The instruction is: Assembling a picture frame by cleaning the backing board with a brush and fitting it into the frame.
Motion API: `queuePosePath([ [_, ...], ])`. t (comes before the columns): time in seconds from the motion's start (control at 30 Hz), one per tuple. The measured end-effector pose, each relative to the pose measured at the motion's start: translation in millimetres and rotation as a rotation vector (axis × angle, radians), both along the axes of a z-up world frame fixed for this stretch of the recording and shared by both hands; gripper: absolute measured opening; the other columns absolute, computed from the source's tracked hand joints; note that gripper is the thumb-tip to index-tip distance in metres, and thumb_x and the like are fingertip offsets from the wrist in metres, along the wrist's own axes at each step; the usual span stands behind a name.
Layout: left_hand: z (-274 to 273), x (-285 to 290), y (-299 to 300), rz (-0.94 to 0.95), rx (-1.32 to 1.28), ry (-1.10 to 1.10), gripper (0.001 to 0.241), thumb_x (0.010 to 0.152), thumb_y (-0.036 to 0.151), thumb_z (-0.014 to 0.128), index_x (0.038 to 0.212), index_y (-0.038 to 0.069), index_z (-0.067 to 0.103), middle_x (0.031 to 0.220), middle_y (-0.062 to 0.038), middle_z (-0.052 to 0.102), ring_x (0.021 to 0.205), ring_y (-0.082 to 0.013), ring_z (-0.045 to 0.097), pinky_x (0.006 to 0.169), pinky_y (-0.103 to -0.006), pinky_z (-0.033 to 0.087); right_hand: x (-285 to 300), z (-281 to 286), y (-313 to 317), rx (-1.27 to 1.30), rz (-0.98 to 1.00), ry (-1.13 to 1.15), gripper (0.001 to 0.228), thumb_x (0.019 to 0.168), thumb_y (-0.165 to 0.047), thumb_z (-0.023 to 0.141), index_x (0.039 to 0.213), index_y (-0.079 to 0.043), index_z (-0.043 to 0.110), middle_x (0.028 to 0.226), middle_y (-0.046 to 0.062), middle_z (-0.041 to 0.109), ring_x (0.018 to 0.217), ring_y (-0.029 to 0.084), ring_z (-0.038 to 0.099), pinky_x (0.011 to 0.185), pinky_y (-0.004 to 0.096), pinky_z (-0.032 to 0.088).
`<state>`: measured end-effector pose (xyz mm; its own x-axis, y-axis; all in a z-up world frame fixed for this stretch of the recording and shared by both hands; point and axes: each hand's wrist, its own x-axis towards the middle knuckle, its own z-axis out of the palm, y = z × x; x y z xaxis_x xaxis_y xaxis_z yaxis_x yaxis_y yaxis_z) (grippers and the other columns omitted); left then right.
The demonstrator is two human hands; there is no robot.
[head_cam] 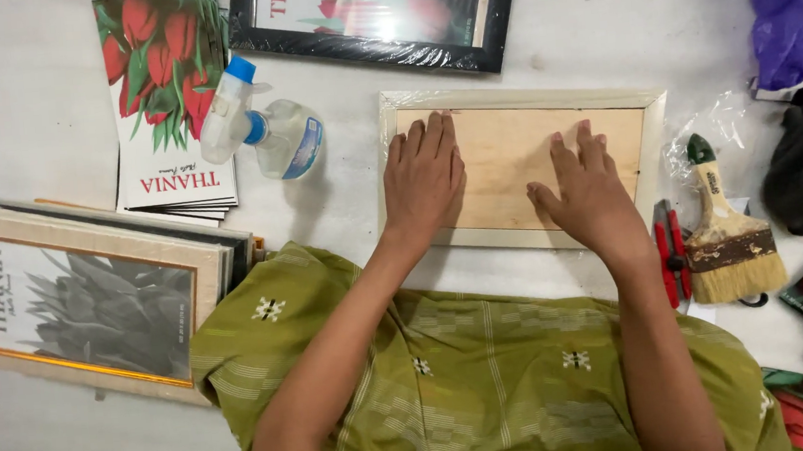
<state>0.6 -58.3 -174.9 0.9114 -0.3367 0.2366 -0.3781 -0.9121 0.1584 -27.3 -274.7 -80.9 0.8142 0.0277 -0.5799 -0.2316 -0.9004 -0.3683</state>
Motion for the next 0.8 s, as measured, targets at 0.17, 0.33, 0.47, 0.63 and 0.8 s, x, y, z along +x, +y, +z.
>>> queuePosePath([
  [0.17, 8.4, 1.0, 1.2, -0.009, 0.034, -0.006, 0.042, 0.099, 0.023, 0.061, 0.137, 0.006, 0.060, 0.132, -0.011, 0.060, 0.123, -0.0292, 0.056, 0.101, -0.0456, 0.047, -2.1, -8.1, 2.3, -0.030, 0.018, -0.058, 0.074, 0.099, -0.041, 0.058, 0.156, 0.004, 0.042, 0.161, 0.036, 0.025, 0.147, 0.059, 0.024, 0.117, 0.063, 0.032],
  [0.33, 20.5, -1.3, 0.8, 0.007, -0.013, 0.043, 0.043, 0.096, 0.020, 0.061, 0.137, 0.005, 0.061, 0.133, -0.011, 0.060, 0.126, -0.0307, 0.056, 0.103, -0.0466, 0.046, -3.1, -43.5, 25.7, -0.011, 0.129, -0.448, 0.048, 0.102, -0.025, 0.058, 0.143, 0.000, 0.061, 0.142, 0.025, 0.054, 0.138, 0.048, 0.048, 0.106, 0.057, 0.046],
  [0.47, 22.1, -0.6, 1.4, 0.019, -0.087, 0.098, 0.042, 0.096, 0.018, 0.057, 0.136, 0.004, 0.061, 0.132, -0.013, 0.062, 0.127, -0.0315, 0.058, 0.107, -0.0471, 0.044, 5.8, -47.2, 62.8, 0.063, 0.161, -0.604, 0.047, 0.102, -0.013, 0.052, 0.148, -0.011, 0.058, 0.141, 0.012, 0.057, 0.137, 0.035, 0.051, 0.107, 0.049, 0.046],
  [0.63, 22.5, 0.5, 1.7, 0.022, -0.078, 0.124, 0.043, 0.093, 0.018, 0.067, 0.134, 0.004, 0.064, 0.132, -0.012, 0.062, 0.126, -0.0322, 0.059, 0.107, -0.0467, 0.044, 17.8, -64.3, 77.0, -0.160, 0.205, -0.724, 0.048, 0.096, -0.016, 0.054, 0.143, -0.025, 0.063, 0.127, -0.001, 0.057, 0.116, 0.027, 0.055, 0.094, 0.044, 0.049],
  [0.8, 17.2, 2.4, 2.0, 0.028, -0.071, 0.055, 0.041, 0.094, 0.019, 0.069, 0.134, 0.010, 0.062, 0.131, -0.010, 0.063, 0.123, -0.0309, 0.061, 0.101, -0.0465, 0.048, 24.3, -70.8, 83.8, -0.246, 0.181, -0.855, 0.031, 0.101, -0.021, 0.060, 0.128, -0.027, 0.073, 0.109, -0.004, 0.060, 0.096, 0.021, 0.060, 0.080, 0.035, 0.051],
])
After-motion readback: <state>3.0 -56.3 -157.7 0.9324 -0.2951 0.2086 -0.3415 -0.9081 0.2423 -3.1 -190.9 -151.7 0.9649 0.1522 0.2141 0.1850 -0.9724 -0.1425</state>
